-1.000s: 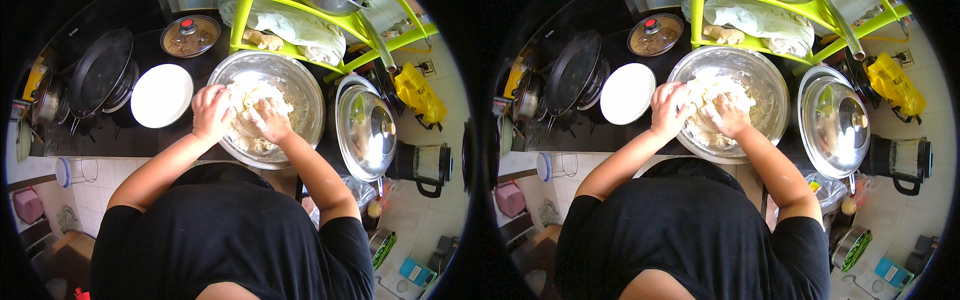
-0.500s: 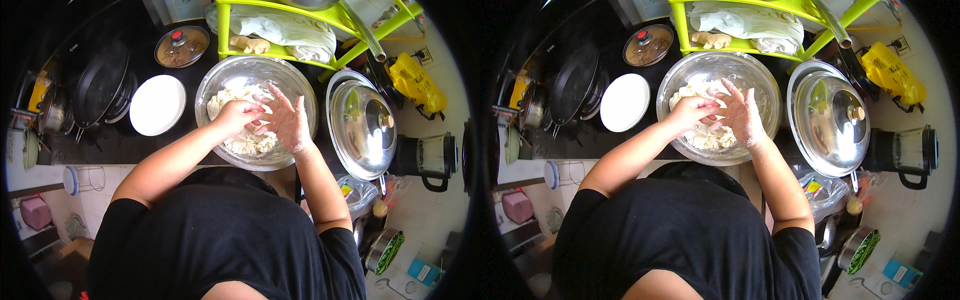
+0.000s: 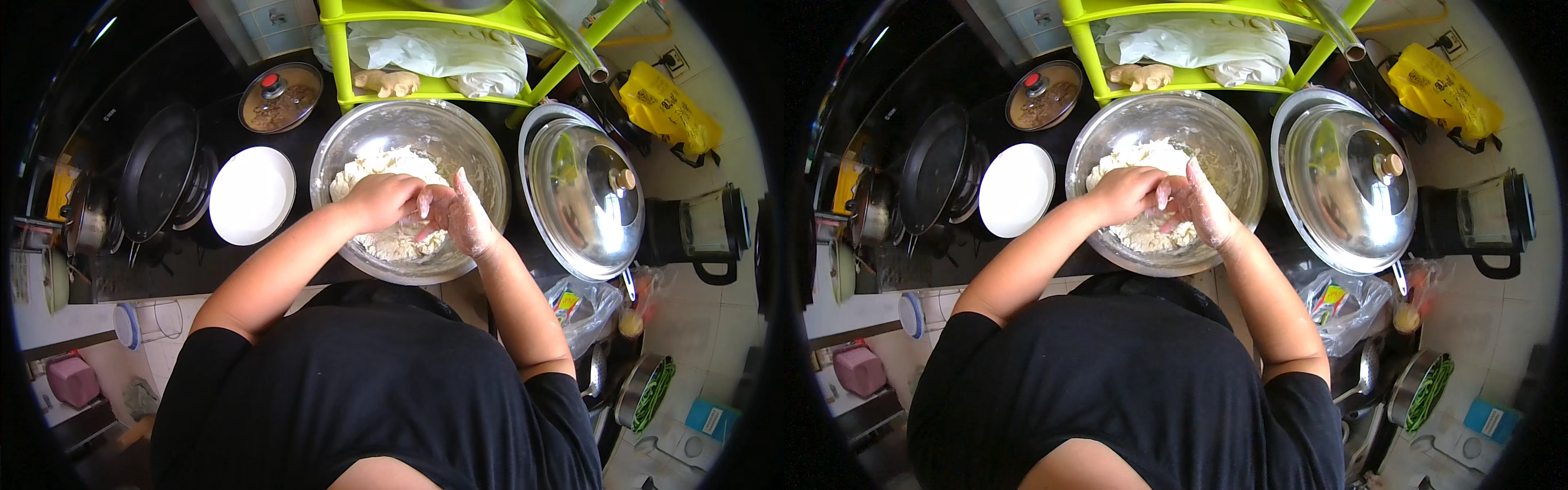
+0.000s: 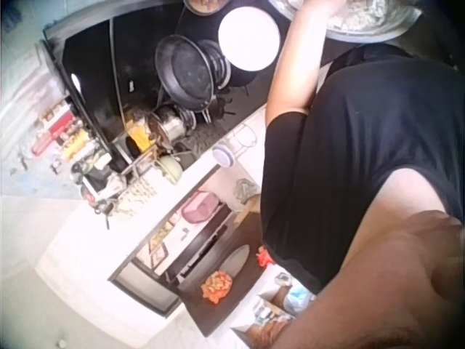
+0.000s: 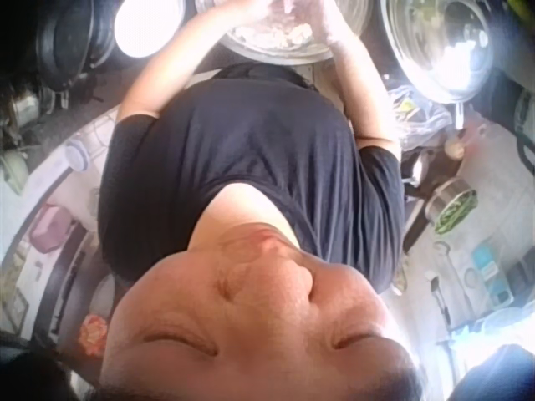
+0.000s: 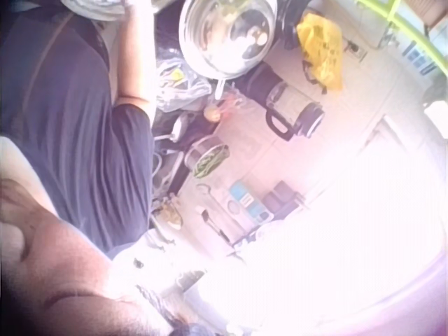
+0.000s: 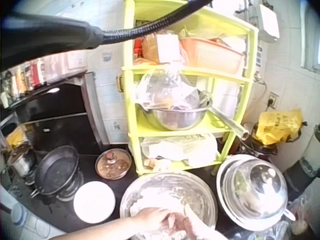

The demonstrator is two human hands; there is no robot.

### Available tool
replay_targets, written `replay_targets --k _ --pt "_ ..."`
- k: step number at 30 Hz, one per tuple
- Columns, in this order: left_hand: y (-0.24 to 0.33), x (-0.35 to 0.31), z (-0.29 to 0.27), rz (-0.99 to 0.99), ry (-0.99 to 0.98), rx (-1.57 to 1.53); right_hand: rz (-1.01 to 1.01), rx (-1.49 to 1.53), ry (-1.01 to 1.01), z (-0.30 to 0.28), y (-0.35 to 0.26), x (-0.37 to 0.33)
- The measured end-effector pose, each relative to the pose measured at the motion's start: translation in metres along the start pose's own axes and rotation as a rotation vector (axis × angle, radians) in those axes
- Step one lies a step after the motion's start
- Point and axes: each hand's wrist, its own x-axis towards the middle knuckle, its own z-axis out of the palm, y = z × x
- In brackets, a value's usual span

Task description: The person transfers cooked green vegetables from a frying pan into a metal bowl using chopsticks, then places the bowl in the sink to rinse under running water. Afterward, the person kneads a large mass of dough in a separate metal bowl by hand, repeatedly folding and pressing the mixture.

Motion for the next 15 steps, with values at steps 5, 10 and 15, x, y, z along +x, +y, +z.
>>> replay_targets --k 5,10,15 --pt "-0.017 -0.003 -0.001 0.216 -0.03 0.209 0.074 -0.296 0.003 0.008 -0.005 -0.01" --pt "-0.016 0.006 -0.005 0.233 -0.066 0.244 0.084 0.297 0.082 0.007 0.0 -0.014" --pt "-0.048 -0.009 -0.014 -0.001 0.035 0.363 -0.115 0.347 0.238 -0.022 -0.014 -0.036"
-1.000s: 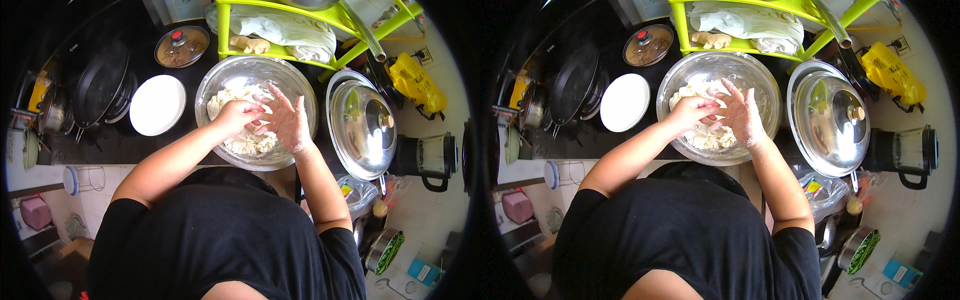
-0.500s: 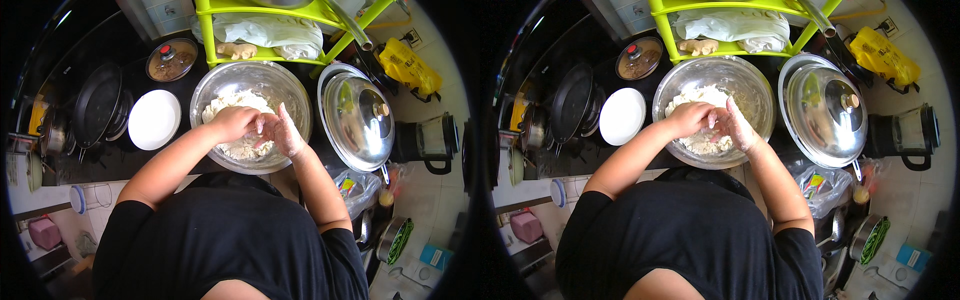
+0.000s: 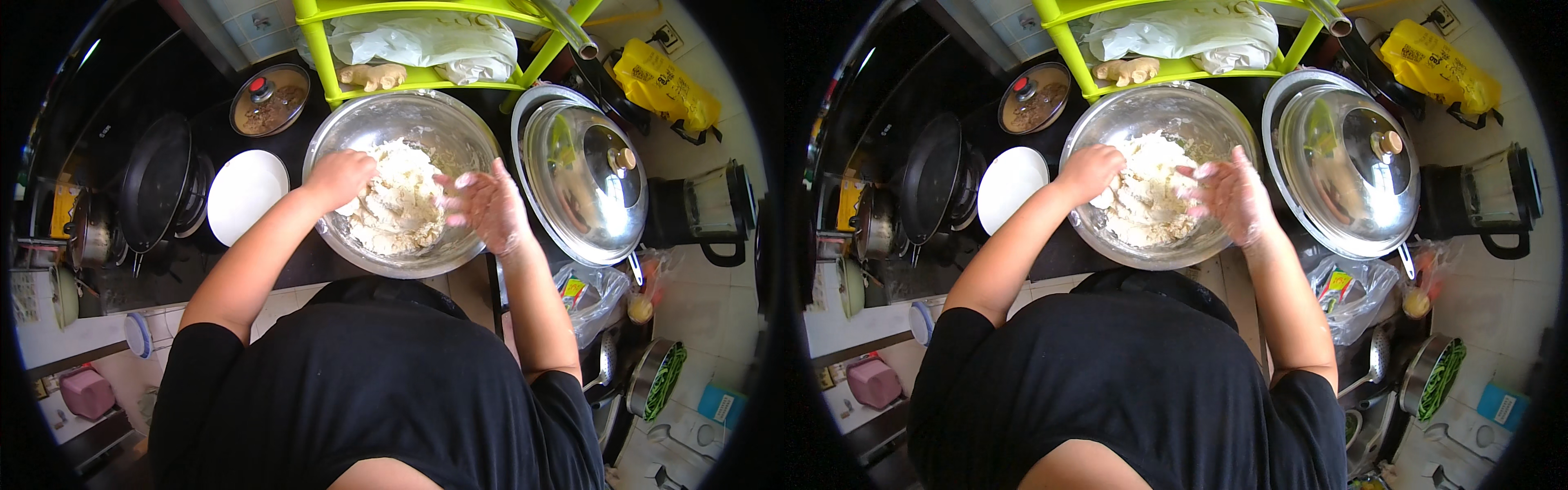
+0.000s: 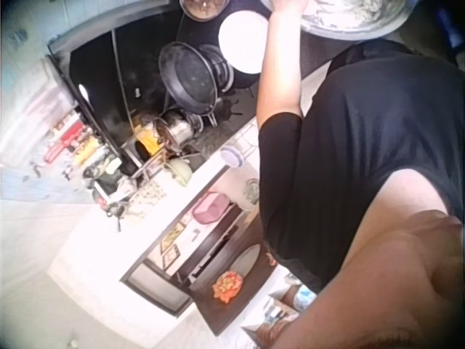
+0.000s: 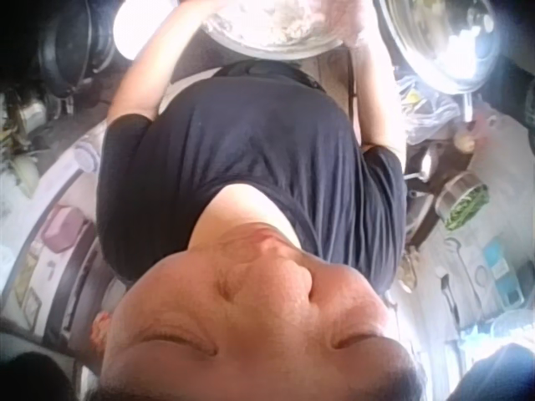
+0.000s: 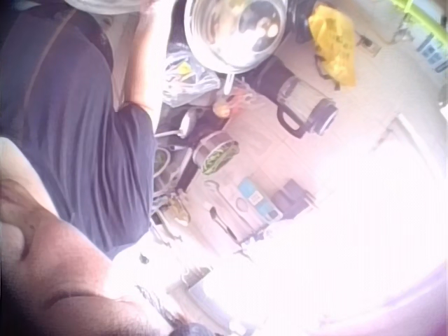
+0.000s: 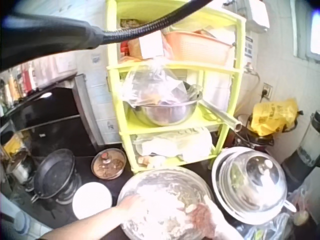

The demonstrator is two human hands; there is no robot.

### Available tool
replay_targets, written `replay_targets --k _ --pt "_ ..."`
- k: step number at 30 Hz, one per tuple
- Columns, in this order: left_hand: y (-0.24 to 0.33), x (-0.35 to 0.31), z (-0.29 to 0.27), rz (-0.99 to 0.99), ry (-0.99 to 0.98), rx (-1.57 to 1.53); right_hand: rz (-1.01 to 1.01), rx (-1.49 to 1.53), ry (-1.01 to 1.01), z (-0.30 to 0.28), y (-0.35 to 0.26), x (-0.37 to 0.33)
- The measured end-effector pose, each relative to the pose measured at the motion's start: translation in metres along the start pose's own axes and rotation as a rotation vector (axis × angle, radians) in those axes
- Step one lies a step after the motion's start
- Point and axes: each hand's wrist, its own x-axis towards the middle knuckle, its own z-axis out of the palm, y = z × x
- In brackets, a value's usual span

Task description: The person transfers cooked green vegetables from a frying pan into a metal bowl using chopsticks, then places the bowl in the sink to rinse under running water. Afterward, the person kneads a large mass of dough in a separate metal bowl by hand, repeatedly folding and pressing the mixture.

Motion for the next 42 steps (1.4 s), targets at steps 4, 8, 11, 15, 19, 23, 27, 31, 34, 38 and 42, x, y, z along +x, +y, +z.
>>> replay_targets --k 4,8,11,15,19,23,27,31,34,38,42 --pt "0.017 0.003 0.031 -0.093 0.096 -0.077 -0.104 -0.597 0.102 -0.005 0.017 0.008" --pt "0.052 0.001 0.033 -0.178 -0.451 0.159 -0.107 -1.868 -0.135 -0.001 0.058 0.01" --pt "0.045 0.004 0.034 -0.206 -0.471 0.178 -0.148 -1.816 -0.16 -0.008 0.057 0.015" --pt "0.055 0.008 0.027 -0.287 -0.495 0.085 -0.099 -1.424 -0.112 -0.013 0.029 0.014" --pt "0.052 0.001 0.013 -0.275 -0.234 -0.061 -0.187 -1.075 0.054 -0.01 0.028 -0.002" --pt "0.041 -0.015 0.029 -0.249 0.115 -0.114 -0.331 -0.641 0.065 -0.003 0.036 -0.016" --pt "0.037 -0.015 0.022 -0.169 0.309 -0.168 -0.281 -0.183 0.175 0.008 0.031 -0.059" --pt "0.051 0.005 0.028 -0.193 0.242 -0.093 -0.469 0.083 0.367 0.005 0.059 -0.123" --pt "0.009 0.015 0.083 -0.034 0.377 -0.003 -0.463 0.085 0.508 0.004 0.092 -0.181" --pt "0.014 0.016 0.106 -0.413 0.45 -0.72 -0.496 0.239 0.747 -0.004 0.135 -0.288" --pt "0.018 0.031 0.104 -0.657 0.362 -1.818 -0.674 0.317 0.912 -0.012 0.178 -0.398"
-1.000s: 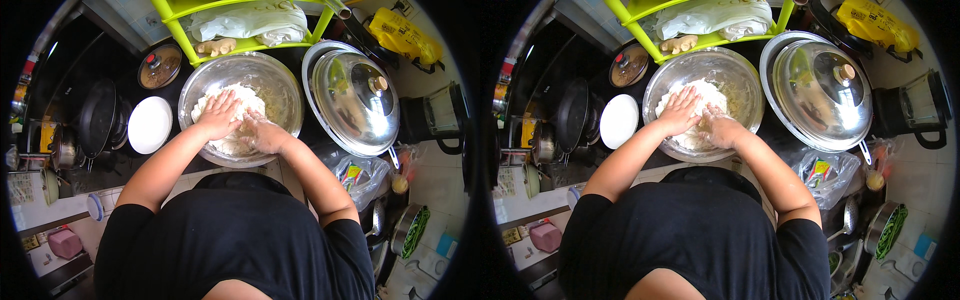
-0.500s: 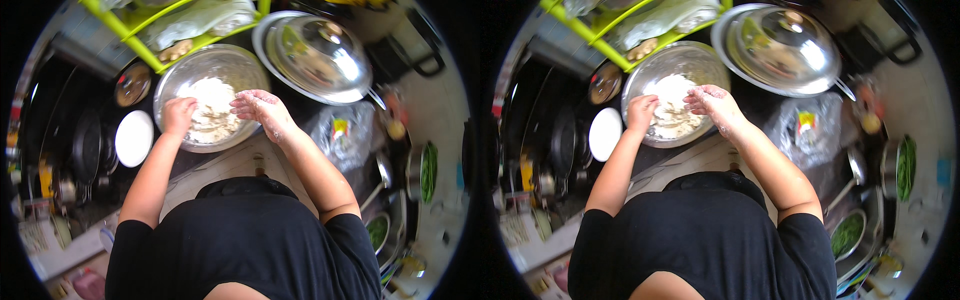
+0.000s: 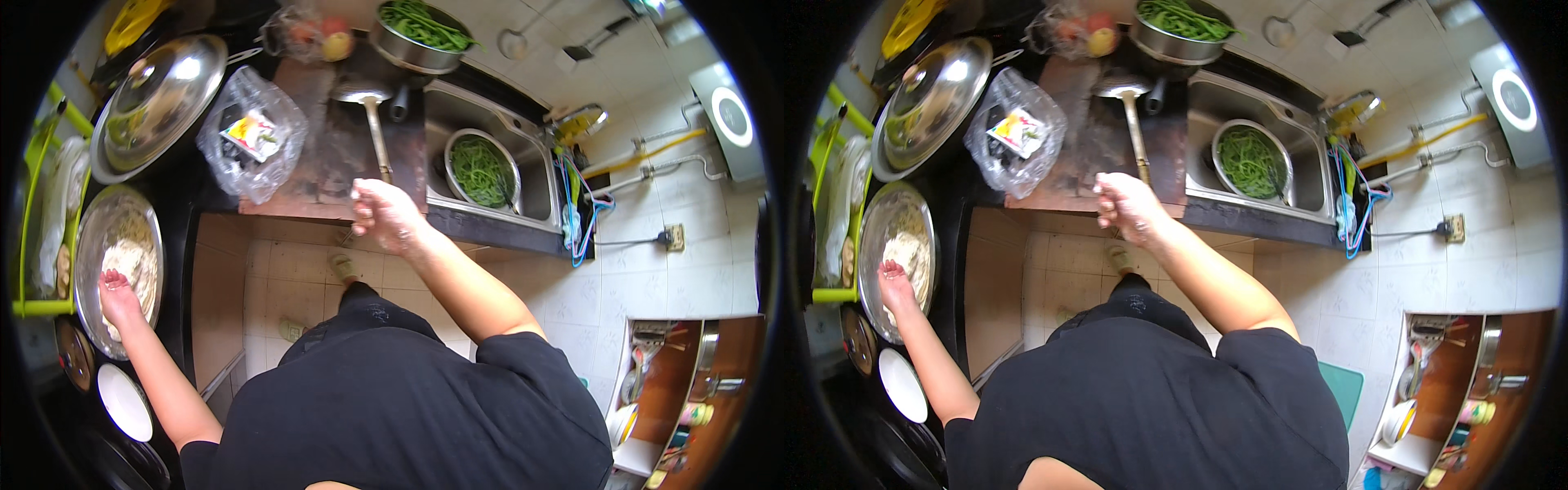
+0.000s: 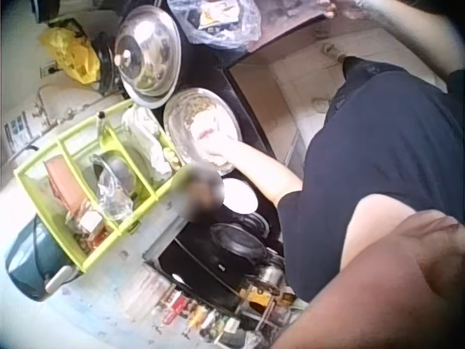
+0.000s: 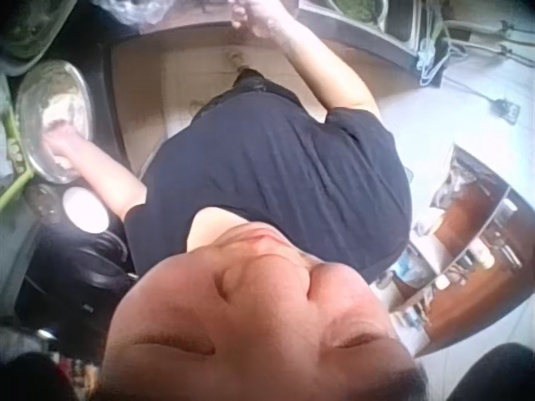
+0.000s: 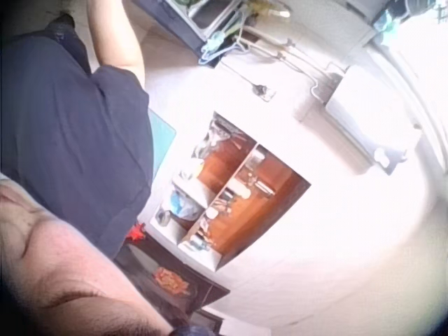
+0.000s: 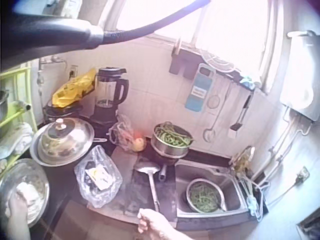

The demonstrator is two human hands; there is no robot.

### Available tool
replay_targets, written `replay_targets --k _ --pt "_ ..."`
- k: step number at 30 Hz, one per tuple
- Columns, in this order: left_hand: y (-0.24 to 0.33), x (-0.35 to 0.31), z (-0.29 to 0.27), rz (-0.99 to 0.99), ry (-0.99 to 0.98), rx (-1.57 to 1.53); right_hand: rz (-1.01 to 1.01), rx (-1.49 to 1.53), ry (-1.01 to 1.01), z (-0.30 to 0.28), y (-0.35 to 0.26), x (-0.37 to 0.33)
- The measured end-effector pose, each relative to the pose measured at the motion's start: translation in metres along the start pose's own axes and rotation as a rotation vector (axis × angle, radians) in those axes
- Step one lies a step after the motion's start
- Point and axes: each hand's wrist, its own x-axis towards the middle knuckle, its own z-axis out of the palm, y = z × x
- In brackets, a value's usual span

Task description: The person transfers cooked green vegetables from a frying pan into a metal bowl using chopsticks, then places the bowl in the sink to rinse under running water. Afterward, the person kneads a large mass of dough in a separate metal bowl by hand, repeatedly folding and pressing the mixture.

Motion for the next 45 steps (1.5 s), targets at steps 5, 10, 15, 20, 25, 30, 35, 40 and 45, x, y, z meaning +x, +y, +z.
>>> replay_targets --k 5,10,15,20,25,30,35,40,45 --pt "-0.048 -0.103 0.116 -0.602 -0.4 -0.533 -0.067 0.134 0.275 -0.143 -0.037 -0.05" --pt "-0.116 -0.249 0.239 -0.808 -0.567 -0.539 -0.112 0.134 0.448 -0.29 -0.094 -0.083" --pt "-0.201 -0.38 0.326 -1.068 -0.549 -0.472 -0.218 0.074 0.696 -0.45 -0.183 -0.108" --pt "-0.238 -0.462 0.377 -1.224 -0.602 -0.295 -0.26 -0.418 0.816 -0.555 -0.275 -0.083" --pt "-0.239 -0.485 0.393 -1.194 -0.612 -0.183 -0.142 -0.607 0.725 -0.597 -0.317 -0.026" --pt "-0.247 -0.495 0.394 -1.197 -0.575 -0.167 -0.172 -0.599 0.542 -0.599 -0.329 -0.018" --pt "-0.247 -0.494 0.391 -1.216 -0.591 -0.235 -0.332 -0.167 0.455 -0.662 -0.278 -0.047" --pt "-0.243 -0.468 0.36 -1.164 -0.621 -0.379 -0.274 -0.501 0.792 -0.519 -0.2 -0.069" --pt "-0.209 -0.434 0.323 -0.963 -0.493 -0.332 -0.337 -0.642 0.211 -0.357 -0.16 -0.019"
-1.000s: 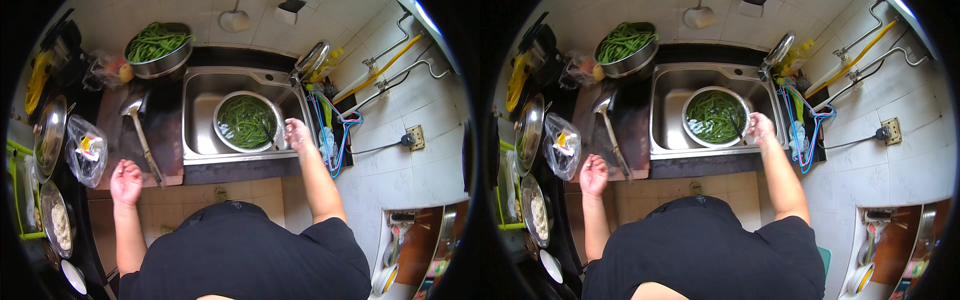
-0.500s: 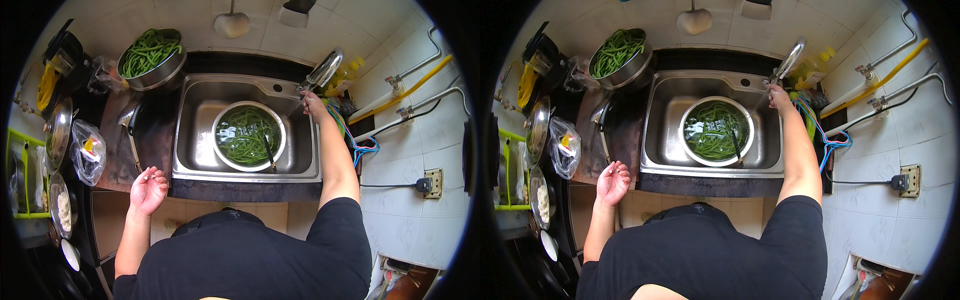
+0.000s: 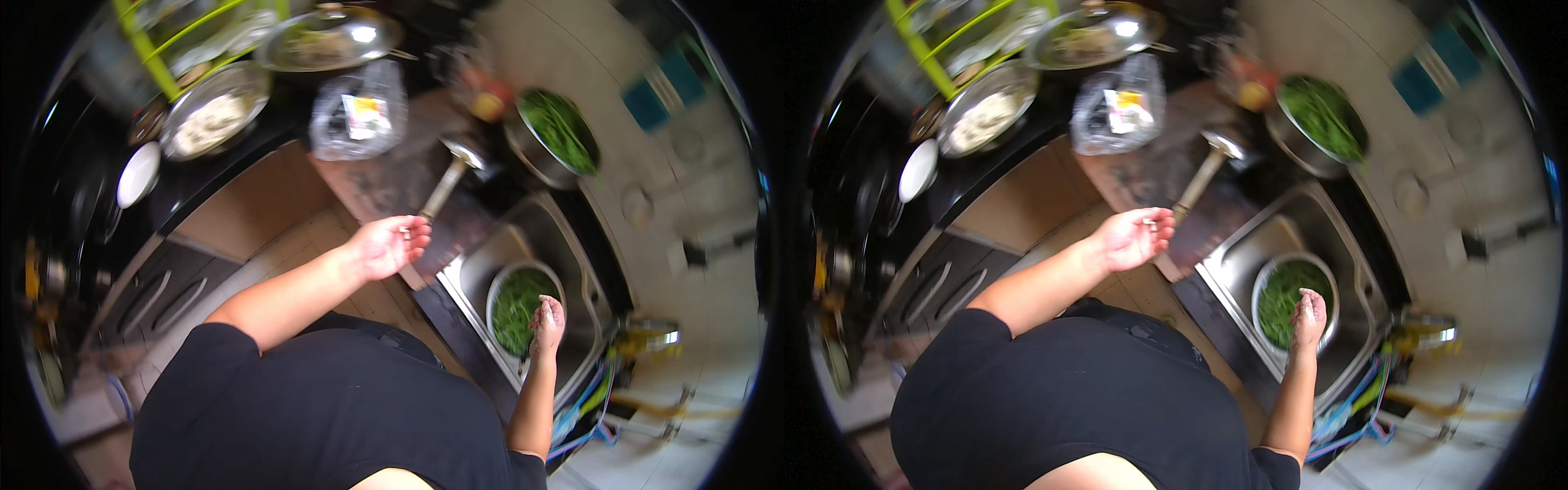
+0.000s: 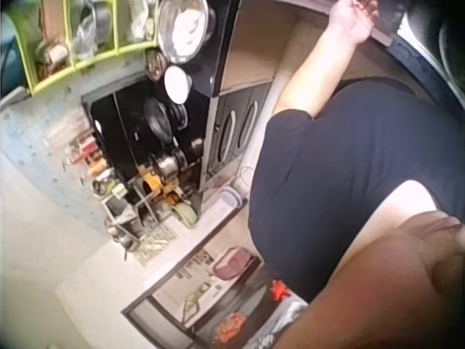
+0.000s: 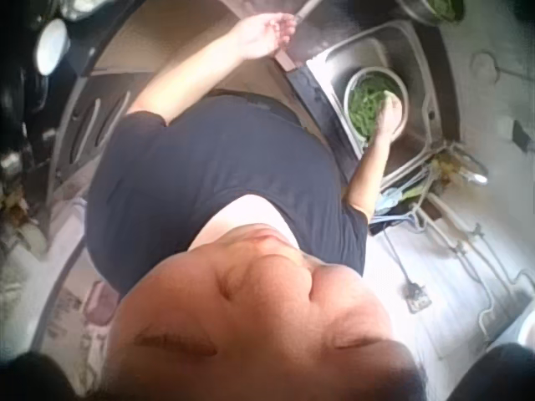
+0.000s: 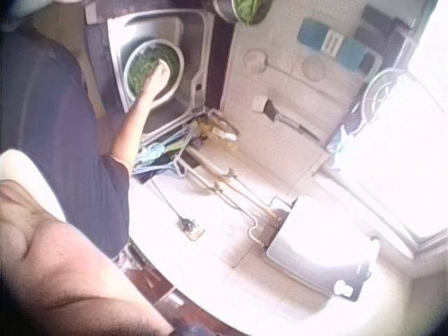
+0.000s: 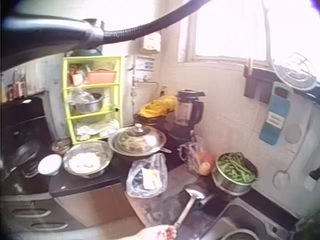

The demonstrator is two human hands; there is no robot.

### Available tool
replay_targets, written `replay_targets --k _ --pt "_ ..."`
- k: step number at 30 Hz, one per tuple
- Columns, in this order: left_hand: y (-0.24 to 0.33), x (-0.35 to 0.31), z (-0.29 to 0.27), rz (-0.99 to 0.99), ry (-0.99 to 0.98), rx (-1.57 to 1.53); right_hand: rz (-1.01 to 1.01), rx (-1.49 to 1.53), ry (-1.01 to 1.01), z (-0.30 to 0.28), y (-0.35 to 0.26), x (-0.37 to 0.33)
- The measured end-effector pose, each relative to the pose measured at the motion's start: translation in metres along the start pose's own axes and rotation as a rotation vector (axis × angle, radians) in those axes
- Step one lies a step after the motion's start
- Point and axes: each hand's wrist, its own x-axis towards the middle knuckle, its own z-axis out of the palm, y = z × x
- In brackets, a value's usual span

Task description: The person transfers cooked green vegetables from a frying pan into a metal bowl using chopsticks, then places the bowl in the sink to rinse under running water. Afterward, the person kneads a large mass of dough in a separate metal bowl by hand, repeatedly folding and pressing the mixture.

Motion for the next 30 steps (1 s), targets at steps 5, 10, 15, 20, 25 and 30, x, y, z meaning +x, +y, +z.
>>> replay_targets --k 5,10,15,20,25,30 --pt "0.092 -0.074 -0.047 0.298 0.032 -0.009 -0.134 0.019 -0.44 0.19 -0.053 0.013" --pt "0.183 -0.162 -0.128 0.568 0.172 -0.173 0.02 -0.11 -0.847 0.376 -0.071 -0.016" --pt "0.256 -0.245 -0.177 0.769 0.222 -0.202 -0.003 -0.126 -1.117 0.534 -0.092 -0.034" --pt "0.315 -0.275 -0.189 0.884 0.299 -0.227 -0.047 -0.098 -1.24 0.659 -0.115 -0.032" --pt "0.372 -0.246 -0.215 0.925 0.422 -0.297 -0.244 -0.295 -1.137 0.752 -0.115 0.02" --pt "0.434 -0.197 -0.198 0.872 0.885 -0.343 -0.25 -0.417 -1.046 0.846 -0.091 0.083"
